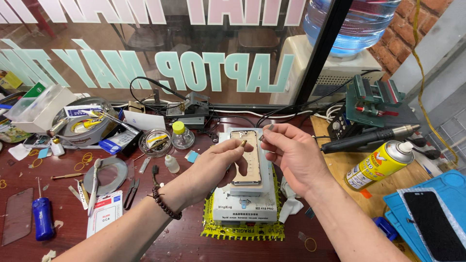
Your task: The person cleans a phone display with a cloth, lifts the separated screen off the phone frame, and sets it on a blue mat. They then clean the frame, peel adhesive residue by hand, and use a hot air gun and a wire saw to cut the old adhesive around the frame on a mold.
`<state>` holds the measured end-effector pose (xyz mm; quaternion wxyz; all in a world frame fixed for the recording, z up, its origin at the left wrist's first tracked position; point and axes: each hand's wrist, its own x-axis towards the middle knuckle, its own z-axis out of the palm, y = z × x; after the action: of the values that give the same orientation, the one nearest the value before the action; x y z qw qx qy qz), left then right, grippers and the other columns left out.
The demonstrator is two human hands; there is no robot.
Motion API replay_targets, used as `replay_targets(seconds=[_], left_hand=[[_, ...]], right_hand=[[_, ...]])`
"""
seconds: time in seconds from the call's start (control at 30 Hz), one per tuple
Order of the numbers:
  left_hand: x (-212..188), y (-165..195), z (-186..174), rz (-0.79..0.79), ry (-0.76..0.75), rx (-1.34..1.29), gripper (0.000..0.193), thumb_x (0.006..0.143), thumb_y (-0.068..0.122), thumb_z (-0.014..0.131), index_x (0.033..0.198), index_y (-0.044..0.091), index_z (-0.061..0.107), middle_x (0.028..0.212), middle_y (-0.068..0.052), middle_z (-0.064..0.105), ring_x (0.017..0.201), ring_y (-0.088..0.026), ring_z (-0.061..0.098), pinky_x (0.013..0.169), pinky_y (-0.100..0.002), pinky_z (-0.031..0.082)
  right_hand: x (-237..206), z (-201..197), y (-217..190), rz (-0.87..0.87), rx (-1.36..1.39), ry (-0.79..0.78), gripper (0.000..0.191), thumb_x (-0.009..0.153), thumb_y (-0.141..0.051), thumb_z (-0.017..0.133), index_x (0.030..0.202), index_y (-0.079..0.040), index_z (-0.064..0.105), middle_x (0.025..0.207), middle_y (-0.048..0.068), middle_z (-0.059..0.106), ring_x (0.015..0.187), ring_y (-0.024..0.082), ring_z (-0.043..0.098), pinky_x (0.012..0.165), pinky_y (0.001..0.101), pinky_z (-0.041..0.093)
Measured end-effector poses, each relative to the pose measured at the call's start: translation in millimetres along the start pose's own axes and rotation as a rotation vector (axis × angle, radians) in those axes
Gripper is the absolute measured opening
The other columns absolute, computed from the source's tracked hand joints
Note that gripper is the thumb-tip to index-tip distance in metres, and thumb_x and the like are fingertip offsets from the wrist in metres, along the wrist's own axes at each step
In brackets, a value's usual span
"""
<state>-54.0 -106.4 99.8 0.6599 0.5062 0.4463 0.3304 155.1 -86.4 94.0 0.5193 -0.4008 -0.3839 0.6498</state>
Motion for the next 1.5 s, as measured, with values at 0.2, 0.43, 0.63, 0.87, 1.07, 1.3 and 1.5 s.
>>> replay_targets(seconds=[0.2,0.43,0.63,0.87,1.07,1.3,1.5], left_hand=[[4,-1,-4,0.197,-0.074,0.053,0.014,0.104,0.021,0.052,0.112,0.011,0.058,0.084,0.001,0.064,0.067,-0.006,0.053,0.061,-0.023,0.046],[10,-7,-15,0.234,-0.155,-0.066,0.015,0.104,0.019,0.055,0.113,0.008,0.061,0.083,0.001,0.063,0.07,-0.007,0.056,0.065,-0.024,0.05],[13,-12,-26,0.193,-0.177,-0.073,0.015,0.104,0.02,0.055,0.111,0.007,0.061,0.082,0.001,0.063,0.068,-0.007,0.056,0.062,-0.025,0.05],[18,-18,-33,0.143,-0.178,-0.1,0.015,0.103,0.02,0.056,0.111,0.008,0.062,0.08,0.003,0.06,0.066,-0.006,0.055,0.06,-0.025,0.049],[17,-19,-38,0.174,-0.197,-0.085,0.015,0.105,0.02,0.055,0.107,0.007,0.06,0.08,0.003,0.061,0.064,-0.005,0.055,0.057,-0.023,0.047],[18,-15,-37,0.126,-0.161,-0.043,0.016,0.104,0.022,0.056,0.103,0.007,0.064,0.079,0.002,0.064,0.059,-0.004,0.053,0.05,-0.022,0.041],[23,-13,-29,0.127,-0.158,-0.157,0.014,0.103,0.02,0.057,0.102,0.008,0.064,0.078,0.001,0.066,0.056,-0.005,0.053,0.048,-0.022,0.04]], right_hand=[[-5,20,-11,-0.02,0.032,0.021,0.011,0.092,-0.016,0.069,0.101,-0.01,0.071,0.09,0.0,0.07,0.085,0.01,0.066,0.075,0.0282,0.051],[-9,38,-8,-0.071,-0.006,0.038,0.009,0.094,-0.016,0.069,0.1,-0.009,0.07,0.088,0.0,0.07,0.083,0.01,0.065,0.072,0.0274,0.05],[-6,45,-2,-0.051,-0.057,0.078,0.01,0.094,-0.016,0.068,0.099,-0.007,0.069,0.087,0.001,0.069,0.081,0.01,0.065,0.07,0.0273,0.051],[-3,48,5,-0.05,-0.05,0.088,0.011,0.094,-0.015,0.068,0.099,-0.005,0.068,0.087,0.002,0.069,0.08,0.01,0.064,0.07,0.0281,0.054],[1,49,7,-0.057,-0.131,0.087,0.01,0.094,-0.015,0.068,0.097,-0.005,0.068,0.086,0.002,0.07,0.08,0.01,0.066,0.07,0.0283,0.054],[8,45,6,-0.05,-0.313,0.118,0.01,0.091,-0.015,0.071,0.094,-0.006,0.071,0.085,0.001,0.071,0.079,0.009,0.065,0.071,0.0269,0.052],[7,40,5,0.057,0.01,0.123,0.007,0.09,-0.016,0.07,0.092,-0.01,0.069,0.085,0.0,0.069,0.083,0.01,0.064,0.079,0.0303,0.051]])
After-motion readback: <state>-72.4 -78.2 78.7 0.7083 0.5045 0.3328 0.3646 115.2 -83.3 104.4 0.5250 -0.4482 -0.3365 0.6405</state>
